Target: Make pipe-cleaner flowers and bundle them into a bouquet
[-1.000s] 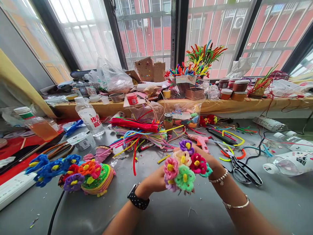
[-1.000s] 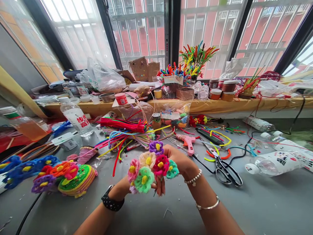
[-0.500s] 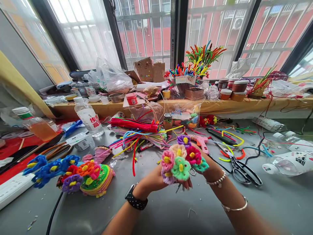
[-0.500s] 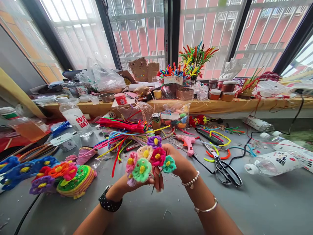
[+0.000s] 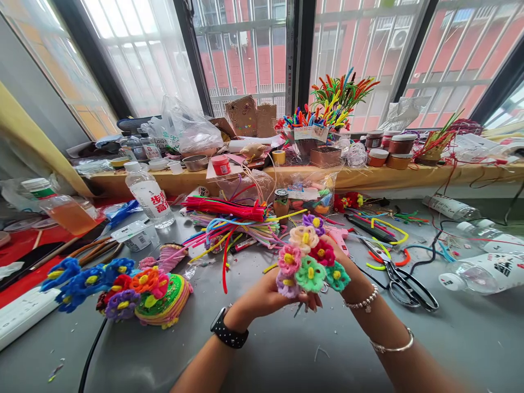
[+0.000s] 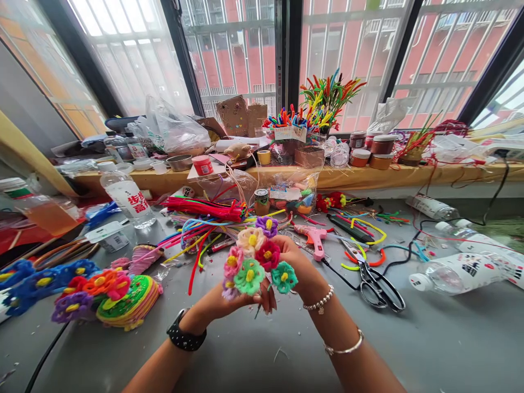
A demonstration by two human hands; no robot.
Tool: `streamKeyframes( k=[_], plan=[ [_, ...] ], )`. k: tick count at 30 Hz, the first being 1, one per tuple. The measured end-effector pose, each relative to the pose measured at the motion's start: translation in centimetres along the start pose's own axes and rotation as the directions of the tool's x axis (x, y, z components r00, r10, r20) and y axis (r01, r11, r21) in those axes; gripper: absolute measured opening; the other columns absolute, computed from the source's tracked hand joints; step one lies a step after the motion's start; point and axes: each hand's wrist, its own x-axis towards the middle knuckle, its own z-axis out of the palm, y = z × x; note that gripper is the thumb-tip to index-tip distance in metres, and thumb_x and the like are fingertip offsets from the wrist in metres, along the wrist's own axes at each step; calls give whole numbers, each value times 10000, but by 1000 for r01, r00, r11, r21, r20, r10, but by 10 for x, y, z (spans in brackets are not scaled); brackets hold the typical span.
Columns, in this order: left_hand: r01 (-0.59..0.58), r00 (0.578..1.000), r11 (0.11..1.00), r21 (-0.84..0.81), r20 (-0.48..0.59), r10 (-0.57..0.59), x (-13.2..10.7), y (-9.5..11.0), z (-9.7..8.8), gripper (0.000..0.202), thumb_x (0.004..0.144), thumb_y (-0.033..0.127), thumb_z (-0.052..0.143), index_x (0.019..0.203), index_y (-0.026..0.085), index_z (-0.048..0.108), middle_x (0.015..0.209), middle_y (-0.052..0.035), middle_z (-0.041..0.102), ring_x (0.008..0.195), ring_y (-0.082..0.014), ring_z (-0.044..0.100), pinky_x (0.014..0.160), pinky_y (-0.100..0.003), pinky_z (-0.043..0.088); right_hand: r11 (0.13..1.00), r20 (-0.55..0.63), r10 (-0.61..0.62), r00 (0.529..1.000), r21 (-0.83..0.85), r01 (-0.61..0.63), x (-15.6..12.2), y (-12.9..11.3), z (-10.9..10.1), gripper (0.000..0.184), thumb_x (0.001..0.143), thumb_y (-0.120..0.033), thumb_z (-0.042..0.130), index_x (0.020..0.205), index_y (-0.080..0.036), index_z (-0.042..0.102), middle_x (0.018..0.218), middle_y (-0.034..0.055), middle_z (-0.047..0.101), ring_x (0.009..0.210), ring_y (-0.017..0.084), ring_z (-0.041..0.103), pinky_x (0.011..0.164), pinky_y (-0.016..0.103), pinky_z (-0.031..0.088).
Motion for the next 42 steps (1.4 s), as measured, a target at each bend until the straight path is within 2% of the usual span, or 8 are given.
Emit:
streamKeyframes(
  k=[3,6,10,17,25,31,36,42],
  plan=[
    [-11,1000,1000,-17,5,11,1,-3,0,252,745,332,487,710,116,612,785,-87,636,729,-158,564,685,-257,440,987,104,116,988,100,-126,4,-4,-1,124,562,-298,650,566,-186,598,551,-11,586,469,112,530,436,225,438],
    [-2,1000,1000,-14,9,2,1,-5,-1,262,749,338,484,736,114,620,785,-90,631,724,-153,559,671,-246,443,965,101,162,982,191,-179,5,-9,-2,142,582,-293,645,583,-173,570,532,-32,529,425,71,453,411,192,387],
    [-15,1000,1000,17,0,15,1,-8,-3,287,756,340,475,731,102,633,797,-102,633,744,-163,564,684,-253,445,961,45,114,992,249,-122,5,-18,-3,218,598,-331,635,565,-172,488,535,-55,423,431,51,359,392,170,306],
    [-77,994,987,143,-71,88,1,-15,-3,255,757,320,476,743,124,640,787,-80,647,741,-152,573,716,-242,433,963,-111,-126,986,226,148,11,-36,-20,238,678,-393,566,619,-205,433,570,-63,263,443,69,240,377,185,251],
    [-112,948,993,-24,-303,99,-4,-5,-18,207,755,250,496,682,107,627,755,-70,607,820,-175,549,760,-280,409,942,-183,-5,983,329,66,20,-29,-44,249,606,-332,663,634,-174,473,568,-72,303,423,40,223,348,160,225],
    [-111,929,993,-30,-358,93,-5,-4,-20,196,760,223,490,681,104,623,760,-65,587,806,-161,534,746,-264,409,920,-244,44,969,388,56,23,-25,-58,215,601,-286,676,662,-155,516,578,-69,352,433,24,270,345,130,233],
    [-110,859,993,-44,-507,73,0,-8,-19,182,749,244,504,682,110,607,762,-54,583,779,-152,530,708,-252,429,937,-99,168,981,326,-128,21,-13,-47,151,646,-265,636,653,-149,539,598,-48,408,476,36,322,388,141,276],
    [-92,806,993,-67,-591,35,3,-13,-18,178,731,266,526,705,119,622,746,-35,576,724,-131,537,688,-243,456,983,-185,33,982,186,2,12,4,-11,173,641,-305,643,690,-170,547,611,-53,432,472,35,289,405,154,252]
  ],
)
